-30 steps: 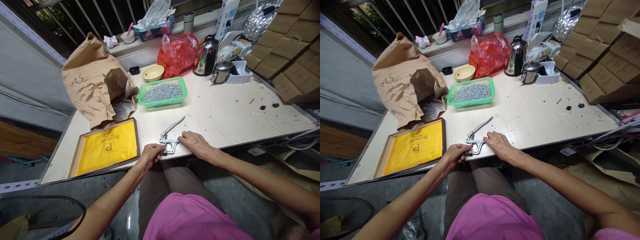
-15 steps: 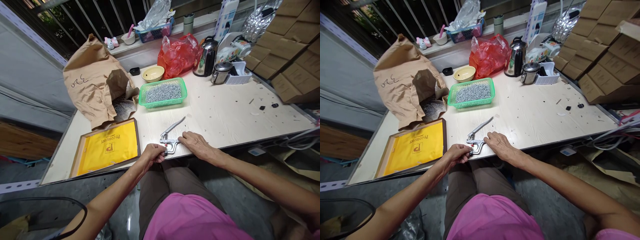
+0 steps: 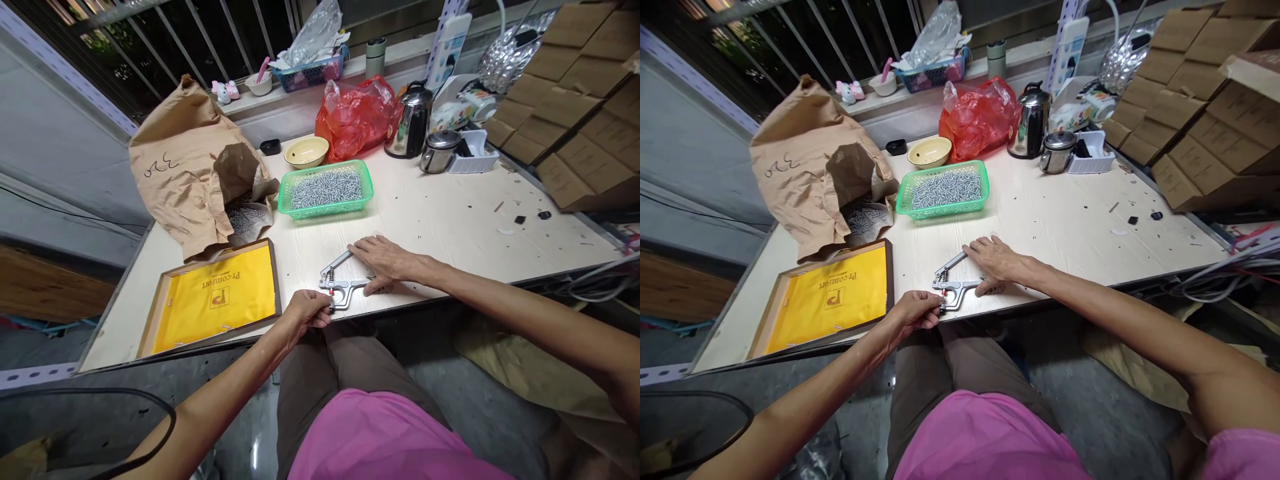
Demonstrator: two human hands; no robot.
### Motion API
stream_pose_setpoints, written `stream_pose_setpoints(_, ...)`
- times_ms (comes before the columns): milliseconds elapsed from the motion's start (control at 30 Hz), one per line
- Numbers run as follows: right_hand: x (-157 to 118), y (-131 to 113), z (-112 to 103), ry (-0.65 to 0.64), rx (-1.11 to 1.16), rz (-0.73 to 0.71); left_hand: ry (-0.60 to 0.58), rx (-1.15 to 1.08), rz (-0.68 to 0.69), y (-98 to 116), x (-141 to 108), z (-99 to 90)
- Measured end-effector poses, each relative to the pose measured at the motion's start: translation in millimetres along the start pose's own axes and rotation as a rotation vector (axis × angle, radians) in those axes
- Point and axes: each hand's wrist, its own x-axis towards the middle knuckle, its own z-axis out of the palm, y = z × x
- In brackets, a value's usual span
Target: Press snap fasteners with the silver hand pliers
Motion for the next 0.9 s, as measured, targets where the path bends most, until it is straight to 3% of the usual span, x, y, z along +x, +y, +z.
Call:
stream_pose_setpoints(233, -2.0, -7.6, -9.9, 0.007, -0.028, 0.029, 0.027, 0.002, 0.01, -0.5, -2.2, 2.2)
stream_pose_setpoints(700, -6.6, -17.8, -9.9, 0.032, 0.008, 0.076, 0.018, 0.082, 0.013, 0.0, -9.3, 1.8)
stream_pose_setpoints(800, -8.1, -22.8, -13.2, 0.041, 0.015, 0.11, 0.136, 0.354, 0.194, -4.2, -18.2, 0.1)
stream_pose_setpoints(900, -8.2, -27.5, -14.9, 0.029, 0.005, 0.126, 0.329, 0.701, 0.631, -6.2, -23.2, 7.8)
